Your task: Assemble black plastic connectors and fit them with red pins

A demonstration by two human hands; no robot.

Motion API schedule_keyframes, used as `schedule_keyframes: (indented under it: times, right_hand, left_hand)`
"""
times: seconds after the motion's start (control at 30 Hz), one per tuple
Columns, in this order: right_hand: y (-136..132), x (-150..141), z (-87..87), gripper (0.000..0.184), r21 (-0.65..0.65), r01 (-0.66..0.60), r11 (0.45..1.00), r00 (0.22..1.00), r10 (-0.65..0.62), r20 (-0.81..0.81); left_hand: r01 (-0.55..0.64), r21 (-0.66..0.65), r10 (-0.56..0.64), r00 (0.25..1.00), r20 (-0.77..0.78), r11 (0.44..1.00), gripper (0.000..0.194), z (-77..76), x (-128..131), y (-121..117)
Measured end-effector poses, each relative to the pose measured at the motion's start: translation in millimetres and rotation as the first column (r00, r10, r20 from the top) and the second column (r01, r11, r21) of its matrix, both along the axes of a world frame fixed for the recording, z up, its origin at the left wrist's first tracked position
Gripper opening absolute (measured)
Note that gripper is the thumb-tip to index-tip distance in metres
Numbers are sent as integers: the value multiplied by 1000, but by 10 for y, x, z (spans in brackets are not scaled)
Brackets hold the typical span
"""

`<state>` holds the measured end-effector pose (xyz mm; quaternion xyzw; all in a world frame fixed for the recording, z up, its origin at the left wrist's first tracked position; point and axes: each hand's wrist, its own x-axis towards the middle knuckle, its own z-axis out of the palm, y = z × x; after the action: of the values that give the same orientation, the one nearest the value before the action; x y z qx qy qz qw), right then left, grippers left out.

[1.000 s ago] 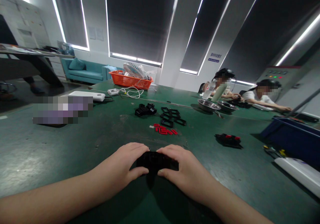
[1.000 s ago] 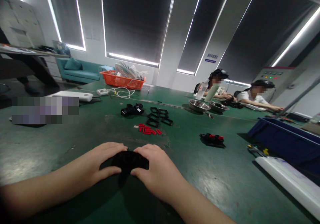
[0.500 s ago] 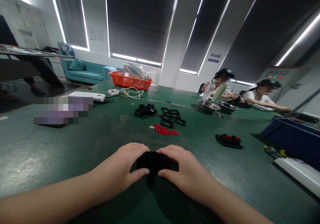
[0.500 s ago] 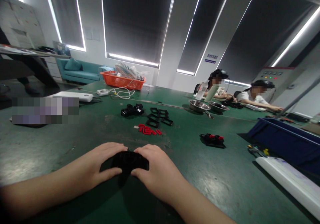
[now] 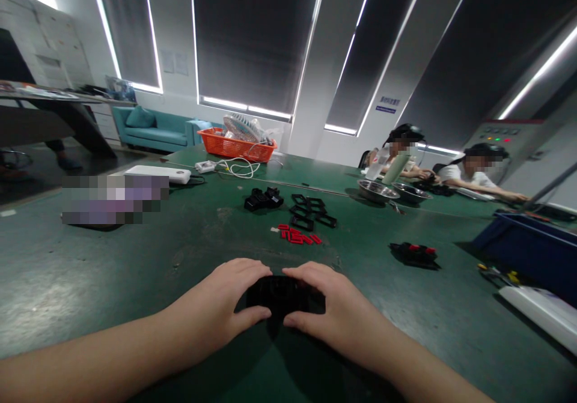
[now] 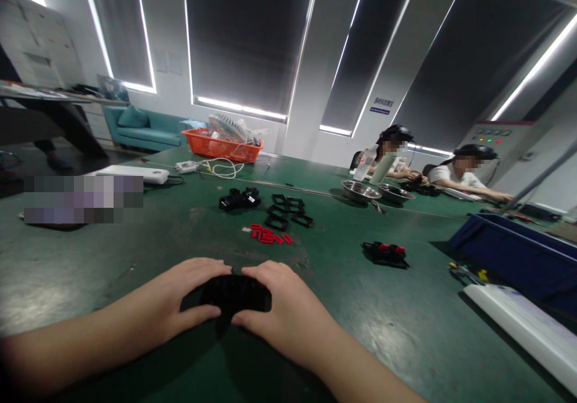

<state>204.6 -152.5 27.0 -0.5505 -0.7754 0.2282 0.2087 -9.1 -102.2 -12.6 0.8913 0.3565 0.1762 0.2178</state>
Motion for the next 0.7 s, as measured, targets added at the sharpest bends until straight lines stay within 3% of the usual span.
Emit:
schedule_keyframes:
  times: [0.33,0.7]
  right_hand:
    - [-54,-5,-2,37,32,-27,999,999,27,-25]
    - [-51,-10,-20,46,16,-57,998,998,57,-18]
  left_hand:
    - [43,43,-44,999,19,998,45,21,-19,-50]
    - [47,26,-47,999,12,999,47,12,-9,-11]
